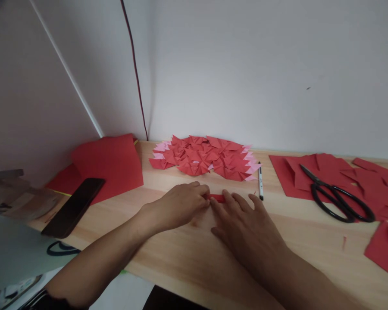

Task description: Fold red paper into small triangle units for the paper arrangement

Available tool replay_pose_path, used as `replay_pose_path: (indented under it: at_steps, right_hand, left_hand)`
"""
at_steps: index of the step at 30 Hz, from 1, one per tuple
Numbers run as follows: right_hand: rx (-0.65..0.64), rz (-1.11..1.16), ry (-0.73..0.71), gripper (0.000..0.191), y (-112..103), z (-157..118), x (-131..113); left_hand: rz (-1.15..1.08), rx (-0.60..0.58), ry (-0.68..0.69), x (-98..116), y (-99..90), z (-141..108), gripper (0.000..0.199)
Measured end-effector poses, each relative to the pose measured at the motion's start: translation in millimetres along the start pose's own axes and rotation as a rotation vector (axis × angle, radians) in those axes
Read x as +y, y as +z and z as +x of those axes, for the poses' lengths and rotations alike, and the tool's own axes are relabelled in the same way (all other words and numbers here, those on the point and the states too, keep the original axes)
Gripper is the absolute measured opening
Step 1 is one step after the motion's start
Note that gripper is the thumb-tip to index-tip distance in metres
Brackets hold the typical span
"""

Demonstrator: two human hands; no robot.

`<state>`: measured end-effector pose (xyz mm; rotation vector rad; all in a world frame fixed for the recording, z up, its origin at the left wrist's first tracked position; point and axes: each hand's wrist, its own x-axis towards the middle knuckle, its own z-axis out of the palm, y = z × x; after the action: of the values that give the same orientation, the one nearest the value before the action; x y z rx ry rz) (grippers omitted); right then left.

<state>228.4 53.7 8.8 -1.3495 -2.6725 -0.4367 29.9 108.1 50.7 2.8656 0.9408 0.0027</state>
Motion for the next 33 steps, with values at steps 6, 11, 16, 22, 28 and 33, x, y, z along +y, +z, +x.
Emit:
replay_pose_path:
  at_steps: [6,11,16,22,28,33]
  right_hand:
    - [0.01,-0.042,0.031,0.037,-7.9,3.0,-4.3]
    - [0.043,-0.071,0.038,0.033,-12.8,5.4,-6.4]
    - [0.103,-0.021,0.073,0.031,-12.2,8.7,-8.1]
    - [0.058,-0.009,0.011,0.017,-13.0,13.5,-15.6]
    - [0.064,-0.041,-0.017,0.023,-15.9,14.0,-16.6]
    - [0.073,-0.098,-0.035,0.03,-18.6,9.9,-14.4]
  left_hand:
    - [0.005,-0.075,0.011,1.8,-8.7,-0.5,0.019]
    - [0.007,-0.066,-0.014,2.5,-8.0,-0.7,0.019]
    - [-0.011,-0.066,0.009,2.4,-6.0,-1.6,0.02]
    - [0.01,-0.037,-0.009,1.1,-2.2,-1.6,0.022]
    - [0.012,-0.041,0.017,0.9,-2.7,-1.8,0.023]
    - [0.019,-0.043,0.012,1.3,-3.0,-1.4,0.022]
